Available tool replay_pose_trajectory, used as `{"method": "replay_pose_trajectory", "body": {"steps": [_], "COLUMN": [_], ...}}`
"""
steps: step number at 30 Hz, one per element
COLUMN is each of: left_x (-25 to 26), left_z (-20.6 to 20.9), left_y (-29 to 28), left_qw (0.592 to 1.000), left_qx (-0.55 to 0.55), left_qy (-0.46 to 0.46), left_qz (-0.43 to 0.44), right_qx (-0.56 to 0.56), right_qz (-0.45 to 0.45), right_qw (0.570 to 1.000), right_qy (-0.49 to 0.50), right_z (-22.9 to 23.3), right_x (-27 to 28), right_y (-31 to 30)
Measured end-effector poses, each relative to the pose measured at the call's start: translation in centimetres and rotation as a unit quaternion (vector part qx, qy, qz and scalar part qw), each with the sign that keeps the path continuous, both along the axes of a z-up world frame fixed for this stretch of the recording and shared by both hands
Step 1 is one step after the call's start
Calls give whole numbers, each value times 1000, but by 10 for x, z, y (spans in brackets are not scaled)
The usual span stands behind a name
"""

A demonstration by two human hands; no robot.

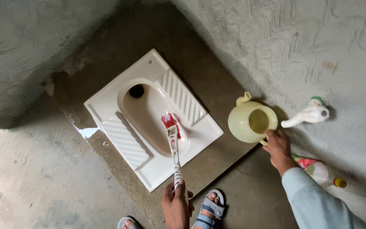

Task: The person scrubs a white squat toilet using a red-bristled toilet brush. They apply a cleaning liquid from a bottle onto the brush and continue scrubbing the bowl. The person then pours water from a yellow pitcher into the toilet to rinse the surface.

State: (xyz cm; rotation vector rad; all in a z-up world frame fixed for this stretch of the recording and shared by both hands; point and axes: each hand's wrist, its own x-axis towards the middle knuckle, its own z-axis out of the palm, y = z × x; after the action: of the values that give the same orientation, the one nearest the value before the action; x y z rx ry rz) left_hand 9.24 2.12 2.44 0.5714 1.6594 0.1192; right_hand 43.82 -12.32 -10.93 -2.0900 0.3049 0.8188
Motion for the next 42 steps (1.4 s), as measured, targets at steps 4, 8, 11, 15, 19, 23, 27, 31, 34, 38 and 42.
{"method": "replay_pose_trajectory", "body": {"steps": [4, 8, 11, 15, 19, 23, 27, 31, 34, 38, 42], "left_x": [5, 9, 13, 15, 13, -2, -12, -11, 5, 23, 52], "left_z": [1, -9, -12, -18, -20, -6, 19, 27, 2, -50, -86], "left_y": [-2, -18, -37, -49, -57, -54, -50, -49, -47, -50, -65], "left_qw": [1000, 995, 995, 994, 987, 973, 990, 997, 997, 992, 969], "left_qx": [8, 36, 53, 71, 103, 228, 128, 64, 42, 70, 128], "left_qy": [-11, -40, -11, -3, -66, -40, -51, -34, -18, -3, -24], "left_qz": [26, 79, 80, 85, 101, 7, 37, 35, 66, 104, 210], "right_qx": [-39, -46, -20, 95, 165, 174, 183, 82, 66, 126, 102], "right_qz": [104, -15, -137, -145, 117, 159, 168, 220, 225, 220, 285], "right_qw": [990, 994, 985, 985, 953, 926, 917, 918, 918, 924, 910], "right_qy": [-92, -100, -106, 24, 224, 296, 311, 320, 320, 287, 284], "right_z": [2, 22, 42, 71, 95, 96, 100, 118, 99, 38, 4], "right_x": [4, -9, -35, -112, -206, -262, -276, -263, -248, -238, -223], "right_y": [-15, -13, -12, 10, 57, 96, 103, 105, 110, 118, 117]}}
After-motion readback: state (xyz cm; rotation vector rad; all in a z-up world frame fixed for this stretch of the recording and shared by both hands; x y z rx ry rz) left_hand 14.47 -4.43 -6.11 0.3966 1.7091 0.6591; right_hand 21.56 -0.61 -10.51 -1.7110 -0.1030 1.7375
